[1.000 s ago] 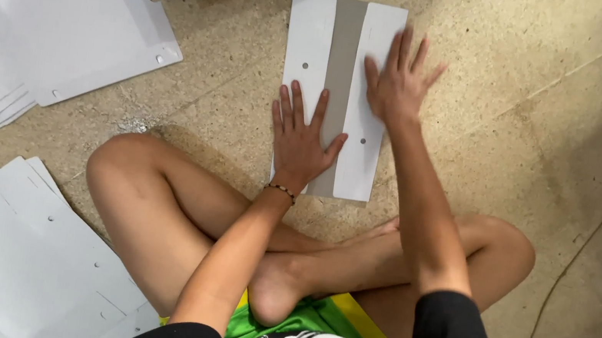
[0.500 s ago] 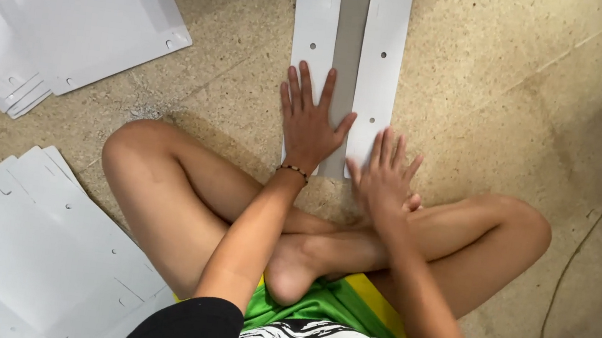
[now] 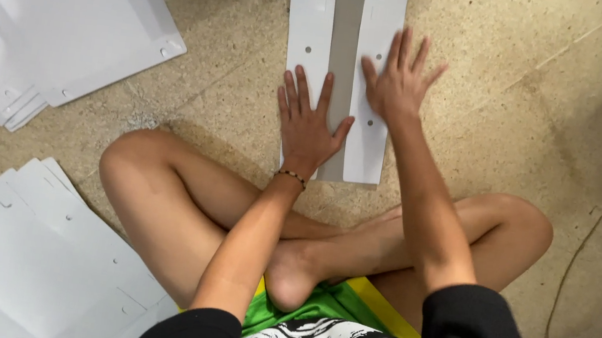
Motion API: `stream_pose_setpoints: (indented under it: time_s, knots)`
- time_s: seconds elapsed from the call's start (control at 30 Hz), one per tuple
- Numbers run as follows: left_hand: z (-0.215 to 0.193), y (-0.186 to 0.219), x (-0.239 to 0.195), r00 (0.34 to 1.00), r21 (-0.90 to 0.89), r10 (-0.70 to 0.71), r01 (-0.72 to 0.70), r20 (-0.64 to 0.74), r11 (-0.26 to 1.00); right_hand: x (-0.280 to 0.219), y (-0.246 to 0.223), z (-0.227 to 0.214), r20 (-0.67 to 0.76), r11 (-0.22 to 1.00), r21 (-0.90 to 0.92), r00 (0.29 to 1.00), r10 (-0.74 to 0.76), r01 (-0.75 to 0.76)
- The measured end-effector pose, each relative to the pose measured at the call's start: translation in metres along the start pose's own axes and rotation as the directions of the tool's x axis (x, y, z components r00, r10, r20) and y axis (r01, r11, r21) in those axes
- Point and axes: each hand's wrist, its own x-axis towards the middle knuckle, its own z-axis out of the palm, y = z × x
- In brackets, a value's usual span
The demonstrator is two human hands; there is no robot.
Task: The person sits on the floor and folds a flat gray cardboard sheet into a box shape. They fold the side flaps inward, tuck the tabs into slots, and secure the corners to form a finished box.
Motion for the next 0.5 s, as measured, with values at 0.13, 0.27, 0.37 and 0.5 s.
stream_pose_setpoints:
  time_s: [0.13, 0.27, 0.37, 0.5]
  knots:
    - [-0.002, 0.002, 0.002, 0.998, 0.009, 0.015, -0.015, -0.059, 1.000, 0.061, -0.004, -0.026, -0.072, 1.000, -0.026, 0.997, -0.014, 0.012]
    - [-0.001, 0.002, -0.002, 0.998, -0.028, 0.005, -0.007, -0.062, 1.000, 0.054, -0.002, -0.026, -0.086, 0.999, 0.006, 0.995, -0.049, 0.050]
    - [-0.001, 0.001, 0.003, 0.998, -0.034, -0.001, -0.002, -0.067, 0.999, 0.019, 0.002, -0.012, -0.041, 0.998, 0.011, 0.997, -0.068, 0.068]
    - [0.016, 0.003, 0.003, 0.990, -0.116, -0.034, 0.018, -0.134, 0.993, -0.056, 0.023, 0.057, -0.146, 0.986, 0.077, 0.980, -0.137, 0.149]
